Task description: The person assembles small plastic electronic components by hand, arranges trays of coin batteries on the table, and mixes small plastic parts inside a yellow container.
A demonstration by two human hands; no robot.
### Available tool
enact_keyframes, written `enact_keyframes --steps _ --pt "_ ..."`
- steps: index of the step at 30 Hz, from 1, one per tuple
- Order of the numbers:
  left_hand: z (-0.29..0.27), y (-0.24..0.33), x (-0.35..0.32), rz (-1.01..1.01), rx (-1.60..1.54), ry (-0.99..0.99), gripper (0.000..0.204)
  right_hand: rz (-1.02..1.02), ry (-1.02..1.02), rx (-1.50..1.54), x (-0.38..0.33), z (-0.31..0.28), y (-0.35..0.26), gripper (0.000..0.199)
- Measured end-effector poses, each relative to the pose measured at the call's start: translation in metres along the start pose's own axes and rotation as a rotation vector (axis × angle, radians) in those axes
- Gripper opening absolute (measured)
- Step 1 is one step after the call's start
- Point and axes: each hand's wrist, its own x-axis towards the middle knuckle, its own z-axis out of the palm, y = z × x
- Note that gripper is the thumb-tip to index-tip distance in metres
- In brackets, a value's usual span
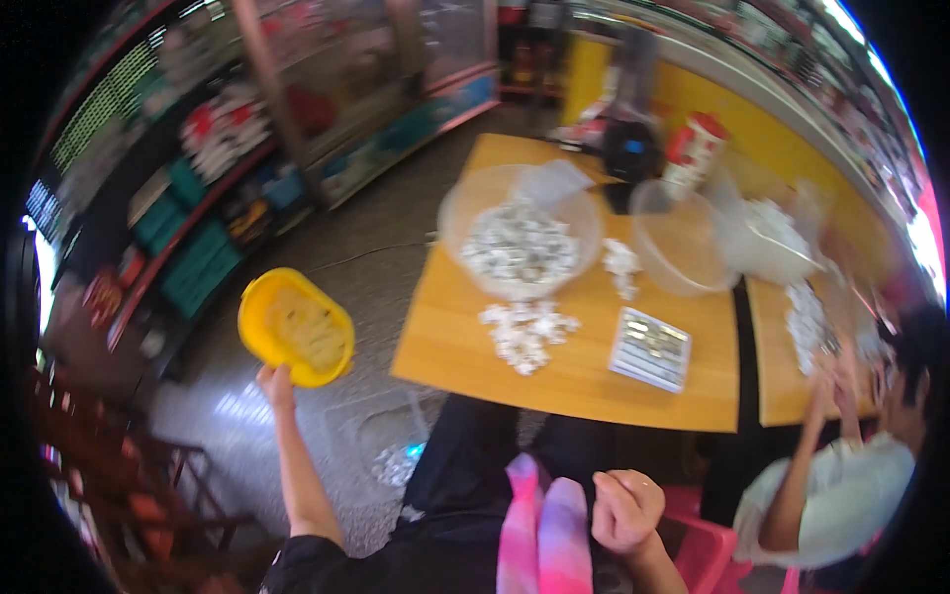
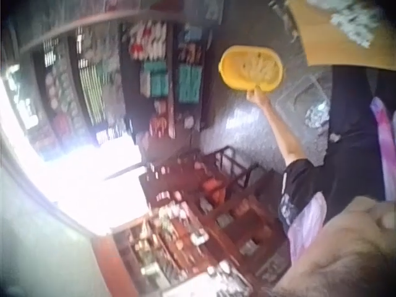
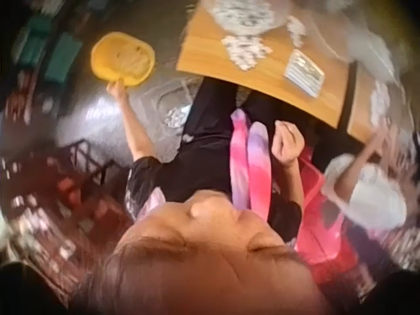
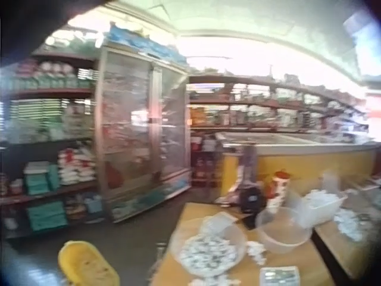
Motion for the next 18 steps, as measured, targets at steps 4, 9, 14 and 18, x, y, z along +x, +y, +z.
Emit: enact_keyframes --steps 4,9,14,18 --pt "-0.018 0.097 -0.036 0.094 0.023 0.053 0.02 -0.036 -0.062 0.158 0.014 0.03 -0.014 0.023" --pt "-0.034 0.182 -0.088 0.143 0.014 0.017 0.018 -0.221 -0.182 0.392 0.05 0.075 -0.049 0.028" --pt "-0.014 0.253 -0.128 0.328 0.187 -0.142 0.016 -0.509 -0.38 0.446 0.089 0.091 -0.082 0.039" --pt "0.02 0.295 -0.161 0.545 0.225 -0.422 0.01 -0.311 -0.504 0.088 0.099 0.098 -0.079 0.04"
